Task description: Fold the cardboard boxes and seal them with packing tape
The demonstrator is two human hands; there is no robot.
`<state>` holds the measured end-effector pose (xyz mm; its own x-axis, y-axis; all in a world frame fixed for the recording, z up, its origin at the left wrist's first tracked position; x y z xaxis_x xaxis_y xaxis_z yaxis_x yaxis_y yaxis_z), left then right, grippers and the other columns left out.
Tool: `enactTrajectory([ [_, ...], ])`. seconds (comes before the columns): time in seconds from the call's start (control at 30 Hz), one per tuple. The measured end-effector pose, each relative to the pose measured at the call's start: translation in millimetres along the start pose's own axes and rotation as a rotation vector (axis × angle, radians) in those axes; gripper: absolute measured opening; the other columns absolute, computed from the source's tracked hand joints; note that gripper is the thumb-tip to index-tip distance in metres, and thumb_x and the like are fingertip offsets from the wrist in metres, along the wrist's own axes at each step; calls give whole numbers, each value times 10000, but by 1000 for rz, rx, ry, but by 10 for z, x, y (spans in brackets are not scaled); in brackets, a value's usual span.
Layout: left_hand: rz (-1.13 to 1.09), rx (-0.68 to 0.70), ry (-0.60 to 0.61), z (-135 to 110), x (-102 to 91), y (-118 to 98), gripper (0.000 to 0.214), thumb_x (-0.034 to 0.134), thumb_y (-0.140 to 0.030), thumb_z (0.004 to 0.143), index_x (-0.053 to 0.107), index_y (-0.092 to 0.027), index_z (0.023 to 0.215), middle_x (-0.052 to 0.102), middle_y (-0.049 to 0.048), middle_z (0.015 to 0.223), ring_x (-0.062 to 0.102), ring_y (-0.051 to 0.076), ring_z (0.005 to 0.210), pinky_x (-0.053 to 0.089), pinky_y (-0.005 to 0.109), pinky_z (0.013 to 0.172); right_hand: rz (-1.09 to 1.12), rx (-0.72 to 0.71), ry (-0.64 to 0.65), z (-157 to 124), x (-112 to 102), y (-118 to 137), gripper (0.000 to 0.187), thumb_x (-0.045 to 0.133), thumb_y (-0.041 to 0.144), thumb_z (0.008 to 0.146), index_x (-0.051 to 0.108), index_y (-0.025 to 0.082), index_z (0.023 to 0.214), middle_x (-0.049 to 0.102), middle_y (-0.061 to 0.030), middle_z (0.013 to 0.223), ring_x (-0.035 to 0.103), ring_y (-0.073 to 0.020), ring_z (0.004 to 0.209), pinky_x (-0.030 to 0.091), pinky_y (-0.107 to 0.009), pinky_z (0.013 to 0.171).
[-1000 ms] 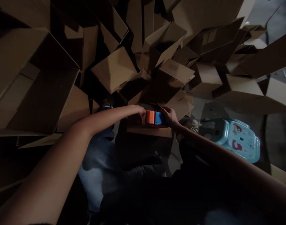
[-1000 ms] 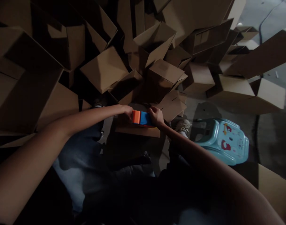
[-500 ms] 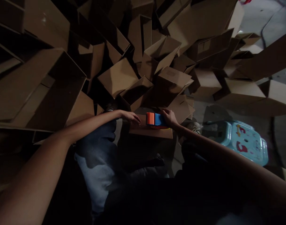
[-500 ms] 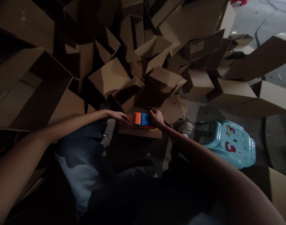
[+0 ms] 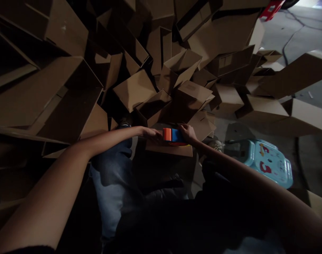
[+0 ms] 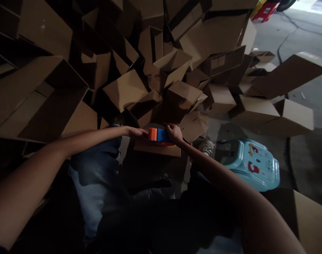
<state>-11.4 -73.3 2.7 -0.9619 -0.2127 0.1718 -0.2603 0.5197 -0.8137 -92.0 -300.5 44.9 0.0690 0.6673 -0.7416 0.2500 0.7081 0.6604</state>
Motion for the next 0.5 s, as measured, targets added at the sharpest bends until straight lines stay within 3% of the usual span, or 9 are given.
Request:
enactTrajectory([
  [0.3,-69,38,101,-41,-255,28,564,551,-119,568,694,-202,1107,788,11,910,728,155,824,534,241,777,-106,46,28,-15,4,156,402,395,337,875,749,148,859,713,-80,836,587,-171,739,305,-234,597],
  [0.5,-71,36,63,-125,-287,14,429,622,-111,577,722,-181,988,794,13,899,731,147,815,534,226,764,-143,61,45,-22,-8,204,388,407,315,883,751,139,847,700,-73,804,572,-160,704,274,-235,572],
])
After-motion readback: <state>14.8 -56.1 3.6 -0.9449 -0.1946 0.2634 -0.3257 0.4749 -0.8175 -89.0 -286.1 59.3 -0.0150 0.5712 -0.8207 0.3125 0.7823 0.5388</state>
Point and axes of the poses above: each hand's wrist, its own z-axis towards the middle knuckle, its own x-axis out of the palm, y = z × x, the point moved 1 cm from there along z, towards the middle knuckle
